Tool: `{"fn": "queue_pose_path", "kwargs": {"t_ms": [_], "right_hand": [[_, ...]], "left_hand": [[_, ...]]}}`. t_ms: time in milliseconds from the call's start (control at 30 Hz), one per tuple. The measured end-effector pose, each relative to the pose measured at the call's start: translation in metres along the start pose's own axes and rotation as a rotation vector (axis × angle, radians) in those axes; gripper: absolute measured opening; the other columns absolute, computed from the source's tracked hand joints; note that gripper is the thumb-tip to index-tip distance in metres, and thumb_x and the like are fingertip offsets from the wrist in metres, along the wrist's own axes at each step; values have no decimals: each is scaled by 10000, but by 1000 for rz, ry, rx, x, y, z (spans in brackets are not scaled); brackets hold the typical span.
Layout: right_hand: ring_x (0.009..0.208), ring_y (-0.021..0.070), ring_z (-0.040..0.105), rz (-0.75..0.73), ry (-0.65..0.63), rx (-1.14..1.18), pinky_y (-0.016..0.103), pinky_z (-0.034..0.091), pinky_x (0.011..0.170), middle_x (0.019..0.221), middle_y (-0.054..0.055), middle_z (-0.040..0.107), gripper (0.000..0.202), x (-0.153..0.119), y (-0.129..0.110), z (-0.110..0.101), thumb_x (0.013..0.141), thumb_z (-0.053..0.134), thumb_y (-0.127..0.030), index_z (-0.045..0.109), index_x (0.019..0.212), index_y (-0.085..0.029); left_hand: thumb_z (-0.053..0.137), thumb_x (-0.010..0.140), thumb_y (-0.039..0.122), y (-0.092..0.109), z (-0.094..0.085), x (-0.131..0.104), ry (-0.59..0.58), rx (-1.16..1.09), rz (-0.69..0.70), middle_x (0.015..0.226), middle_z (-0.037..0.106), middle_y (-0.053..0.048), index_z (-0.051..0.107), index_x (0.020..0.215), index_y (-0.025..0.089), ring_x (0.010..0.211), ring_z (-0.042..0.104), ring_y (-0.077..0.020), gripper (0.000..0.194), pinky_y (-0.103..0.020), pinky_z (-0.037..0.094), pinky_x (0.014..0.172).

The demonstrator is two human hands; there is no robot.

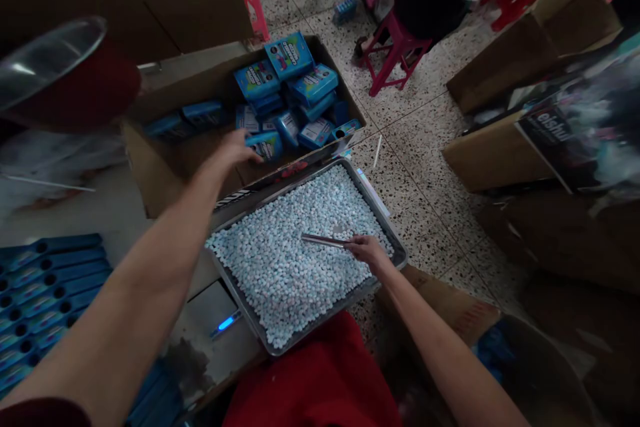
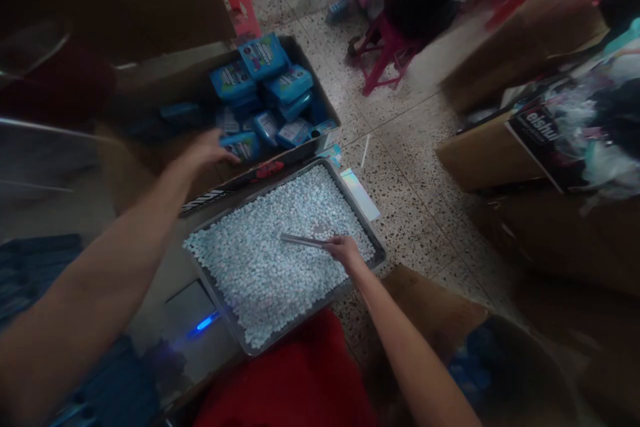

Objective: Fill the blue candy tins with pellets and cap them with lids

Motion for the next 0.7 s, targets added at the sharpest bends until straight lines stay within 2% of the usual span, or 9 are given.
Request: {"fn": "queue_pose_path", "kwargs": {"t_ms": [67, 133, 167, 233, 267, 367, 467, 567, 700], "right_hand": [[465, 118, 469, -69, 43, 13, 250, 343, 487, 512, -16, 565, 316, -14, -18, -16, 687, 719, -460, 723, 764, -154], [527, 139, 548, -229, 153, -53, 258, 412, 543, 595, 10, 648, 295, -31, -47, -48, 731, 702, -409, 771, 865, -156], [549, 146, 572, -323, 225, -113, 263, 436, 566, 626, 15, 673, 282, -38, -65, -67, 756, 686, -382, 785, 907, -166], [576, 154, 600, -466, 346, -231, 269, 468, 596, 656, 16, 692, 268, -41, -99, -105, 784, 661, -343, 797, 951, -183], [585, 157, 614, -504, 381, -269, 270, 482, 601, 661, 17, 697, 273, -35, -114, -123, 790, 656, -334, 797, 968, -182], [543, 152, 617, -545, 403, -350, 253, 491, 555, 603, 18, 677, 264, 8, -154, -158, 779, 678, -331, 797, 933, -152], [466, 134, 590, -482, 236, -437, 230, 479, 494, 528, 12, 643, 209, 70, -174, -142, 740, 756, -303, 792, 848, -127], [437, 134, 593, -352, -74, -457, 226, 492, 469, 506, 17, 643, 195, 113, -164, -73, 682, 840, -253, 783, 808, -116], [435, 146, 607, -155, -428, -388, 234, 512, 448, 504, 20, 651, 189, 113, -120, 31, 634, 879, -229, 772, 747, -121]], "left_hand": [[864, 668, 359, -11, -51, -34, 171, 0, 43, 1160, 671, -85, 537, 1262, 103, 1002, 621, -221, 725, -395, 502, 935], [804, 706, 478, -19, -102, -85, 380, -35, 127, 1152, 657, -29, 531, 1279, 127, 1002, 627, -194, 725, -392, 507, 924], [739, 741, 560, -22, -120, -114, 411, -30, 169, 1141, 655, 2, 558, 1265, 158, 1002, 637, -188, 685, -403, 512, 912], [647, 782, 642, -29, -138, -171, 443, -23, 219, 1131, 675, 29, 604, 1255, 222, 1009, 661, -201, 634, -437, 521, 905], [715, 722, 643, -35, -138, -196, 427, -55, 224, 1122, 699, 20, 635, 1223, 241, 972, 677, -209, 648, -429, 554, 891], [737, 718, 626, -59, -95, -249, 249, -217, 168, 1098, 726, -5, 653, 1213, 269, 927, 708, -224, 615, -383, 591, 874], [684, 794, 609, -81, -28, -274, 94, -275, 61, 1128, 729, -33, 626, 1263, 263, 947, 714, -245, 585, -390, 588, 883], [678, 819, 582, -91, 18, -288, 156, -266, -64, 1189, 723, -45, 634, 1263, 255, 1033, 697, -270, 553, -427, 558, 955], [736, 809, 464, -80, 35, -297, 337, -261, -119, 1202, 723, -58, 663, 1223, 235, 1048, 699, -268, 479, -420, 544, 982]]}}
Point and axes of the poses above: each hand's wrist, its own x-axis towards the middle knuckle, its own z-axis out of the palm, y = z × x, the point moved 6 cm from there along x, towards the middle knuckle
